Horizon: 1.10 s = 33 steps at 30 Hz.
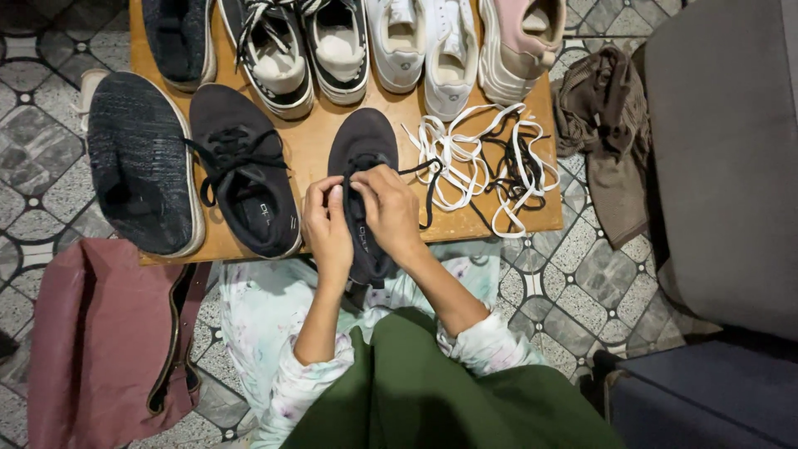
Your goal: The person sits on the floor and re-laces a pair of black sneakers, then a pair of white sneakers, using black and white laces respectively. The person threads the laces through the eyelets and ties them into bows.
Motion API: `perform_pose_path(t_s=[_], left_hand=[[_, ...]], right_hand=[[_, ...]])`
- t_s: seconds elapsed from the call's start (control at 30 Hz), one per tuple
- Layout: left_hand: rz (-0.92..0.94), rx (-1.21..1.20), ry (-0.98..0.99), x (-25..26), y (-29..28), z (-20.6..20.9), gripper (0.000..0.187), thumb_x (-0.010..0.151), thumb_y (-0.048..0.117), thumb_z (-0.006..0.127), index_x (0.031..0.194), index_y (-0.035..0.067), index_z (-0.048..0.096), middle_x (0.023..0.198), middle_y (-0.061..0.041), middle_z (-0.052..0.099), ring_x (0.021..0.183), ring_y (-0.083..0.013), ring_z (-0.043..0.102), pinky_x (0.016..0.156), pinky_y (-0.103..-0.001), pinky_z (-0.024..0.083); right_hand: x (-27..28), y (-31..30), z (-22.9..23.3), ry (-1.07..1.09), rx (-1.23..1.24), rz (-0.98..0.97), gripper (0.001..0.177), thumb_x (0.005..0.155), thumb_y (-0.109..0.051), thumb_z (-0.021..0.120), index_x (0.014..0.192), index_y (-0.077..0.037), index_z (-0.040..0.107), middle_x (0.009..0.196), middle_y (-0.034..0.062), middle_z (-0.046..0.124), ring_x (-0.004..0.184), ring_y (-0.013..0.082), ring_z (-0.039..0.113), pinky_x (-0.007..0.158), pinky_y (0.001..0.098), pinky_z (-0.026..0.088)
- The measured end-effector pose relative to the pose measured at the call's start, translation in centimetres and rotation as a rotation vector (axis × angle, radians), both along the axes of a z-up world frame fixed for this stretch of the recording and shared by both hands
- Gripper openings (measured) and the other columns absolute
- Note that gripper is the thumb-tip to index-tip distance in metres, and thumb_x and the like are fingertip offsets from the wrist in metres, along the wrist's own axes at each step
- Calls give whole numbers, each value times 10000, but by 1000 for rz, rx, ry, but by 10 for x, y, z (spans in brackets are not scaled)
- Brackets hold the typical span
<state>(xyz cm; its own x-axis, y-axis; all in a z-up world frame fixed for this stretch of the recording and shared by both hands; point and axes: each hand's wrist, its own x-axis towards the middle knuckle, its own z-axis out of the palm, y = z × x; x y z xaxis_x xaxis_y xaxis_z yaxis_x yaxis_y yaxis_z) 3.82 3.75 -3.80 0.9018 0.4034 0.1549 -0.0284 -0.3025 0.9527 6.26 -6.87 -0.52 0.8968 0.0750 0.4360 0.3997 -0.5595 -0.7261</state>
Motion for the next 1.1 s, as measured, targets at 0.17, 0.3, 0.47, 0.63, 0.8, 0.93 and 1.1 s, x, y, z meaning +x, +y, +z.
perform_pose_path(t_s=[0.17, 0.3, 0.47, 0.63, 0.8, 0.93, 1.1], left_hand=[[-25, -151, 30, 3, 0, 2, 146, 1020, 132, 621, 1126, 54, 684, 1095, -65, 654, 916, -140, 644, 721, -257, 519], [-63, -116, -2, 2, 1, 5, 150, 1011, 118, 639, 1130, 57, 707, 1064, -52, 647, 922, -138, 644, 727, -253, 510], [-25, -107, -1, 5, 4, 0, 115, 982, 100, 664, 1063, 48, 725, 1023, -32, 653, 904, -128, 639, 716, -243, 496], [-84, -273, -5, 12, 11, -14, 57, 971, 41, 702, 1021, 17, 713, 945, -38, 661, 853, -111, 607, 761, -241, 490], [-182, -195, 7, 16, 19, -11, 67, 931, 5, 698, 998, 10, 695, 964, -54, 678, 869, -129, 650, 790, -257, 518], [-232, -126, 121, 22, 24, 7, 71, 915, 35, 696, 985, 24, 699, 939, -67, 708, 863, -130, 672, 792, -267, 521], [-122, 299, -75, 12, 11, 28, 62, 1016, 81, 634, 1020, 35, 676, 1084, -129, 660, 1092, -205, 584, 951, -329, 455]], right_hand=[[0, -3, -5, 132, 133, -51, 94, 925, -27, 689, 1017, -10, 704, 965, 139, 720, 862, 302, 714, 749, 369, 553], [0, -2, -13, 124, 103, -82, 70, 926, -34, 682, 988, -3, 691, 948, 143, 722, 874, 308, 704, 771, 374, 541], [0, -6, -12, 286, 166, -73, 132, 922, -98, 697, 1029, -40, 747, 937, 115, 751, 812, 252, 716, 718, 332, 531], [-6, -20, -4, 270, 183, 106, 232, 964, -156, 702, 1161, -35, 722, 1059, 117, 730, 977, 235, 686, 864, 327, 525], [-16, -22, -3, 342, 152, 100, 475, 803, -269, 844, 1154, 2, 672, 1000, 114, 673, 903, 211, 653, 815, 324, 522], [-17, -19, -12, 324, 205, 40, 415, 849, -245, 816, 1168, -12, 690, 1007, 108, 694, 900, 209, 661, 835, 316, 531], [-28, -11, -18, 201, 285, 5, 369, 894, -157, 741, 1223, -23, 644, 1303, 141, 642, 1158, 256, 663, 972, 329, 536]])
